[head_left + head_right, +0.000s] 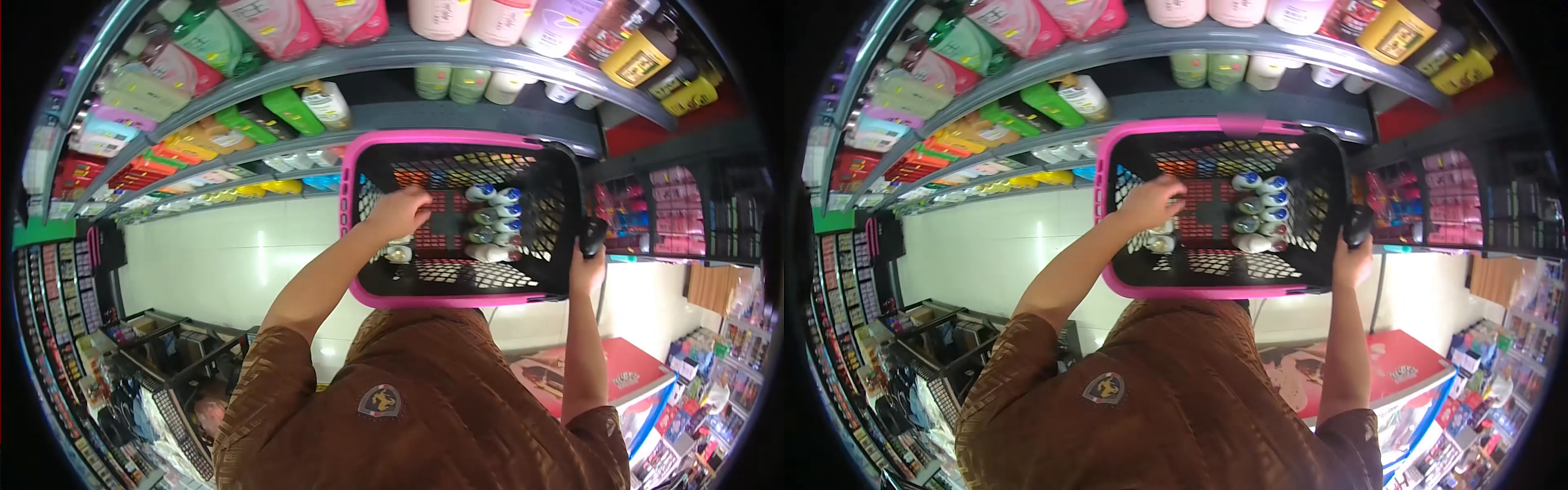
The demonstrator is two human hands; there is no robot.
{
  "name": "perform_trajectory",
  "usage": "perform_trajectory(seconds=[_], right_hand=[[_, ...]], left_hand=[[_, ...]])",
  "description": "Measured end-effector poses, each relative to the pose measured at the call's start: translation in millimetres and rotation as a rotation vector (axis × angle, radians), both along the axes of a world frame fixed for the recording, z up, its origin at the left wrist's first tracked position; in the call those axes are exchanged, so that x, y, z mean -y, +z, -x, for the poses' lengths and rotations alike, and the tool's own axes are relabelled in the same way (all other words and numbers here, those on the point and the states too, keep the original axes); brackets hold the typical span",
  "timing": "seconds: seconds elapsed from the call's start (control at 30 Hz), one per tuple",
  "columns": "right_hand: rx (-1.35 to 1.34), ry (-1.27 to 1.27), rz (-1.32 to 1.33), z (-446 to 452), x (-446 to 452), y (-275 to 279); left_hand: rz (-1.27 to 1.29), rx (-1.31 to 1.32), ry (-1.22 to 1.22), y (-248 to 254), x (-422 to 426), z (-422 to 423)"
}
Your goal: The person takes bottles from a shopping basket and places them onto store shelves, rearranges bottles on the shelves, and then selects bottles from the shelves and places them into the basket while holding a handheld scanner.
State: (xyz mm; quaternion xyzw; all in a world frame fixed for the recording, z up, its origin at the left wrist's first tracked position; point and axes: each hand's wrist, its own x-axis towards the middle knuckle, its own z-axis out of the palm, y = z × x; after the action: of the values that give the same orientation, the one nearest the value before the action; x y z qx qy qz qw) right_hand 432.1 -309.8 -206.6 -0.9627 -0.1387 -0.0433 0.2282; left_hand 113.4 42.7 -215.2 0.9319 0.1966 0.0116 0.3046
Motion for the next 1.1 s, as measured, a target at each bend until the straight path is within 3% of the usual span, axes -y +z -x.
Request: perform_trajectory(seconds=[0.03, 0.1, 0.17, 0.23, 0.33, 0.37, 0.43, 0.53, 0.67, 1.1], right_hand=[[0.012, 0.014, -0.003, 3, -1, 3], [0.073, 0.023, 0.027, 2, 0, -1], [0.073, 0.019, 0.029, 5, 0, 0], [0.08, 0.017, 0.027, 3, -3, 2], [0.099, 0.023, 0.054, 1, 0, -3], [0.126, 0.034, 0.062, 0, 0, -5], [0.14, 0.025, 0.086, 2, 4, -8], [0.099, 0.026, 0.07, 5, -1, 2], [0.108, 0.023, 0.053, 3, 1, -4], [0.053, 0.032, 0.052, 3, 2, 1]], left_hand=[[-0.022, 0.23, 0.065, 24, -12, 0], [-0.417, 0.453, 0.237, 44, -59, 8], [-0.414, 0.389, 0.516, 77, -99, 15], [-0.476, 0.178, 0.595, 90, -146, 19], [-0.609, 0.109, 0.683, 76, -199, 21], [-0.606, 0.114, 0.667, 78, -213, 21], [-0.48, -0.117, 0.657, 92, -224, 21], [-0.55, 0.022, 0.619, 81, -225, 21], [-0.572, 0.17, 0.449, 78, -201, 23], [-0.441, 0.626, 0.179, 213, -9, 23]])
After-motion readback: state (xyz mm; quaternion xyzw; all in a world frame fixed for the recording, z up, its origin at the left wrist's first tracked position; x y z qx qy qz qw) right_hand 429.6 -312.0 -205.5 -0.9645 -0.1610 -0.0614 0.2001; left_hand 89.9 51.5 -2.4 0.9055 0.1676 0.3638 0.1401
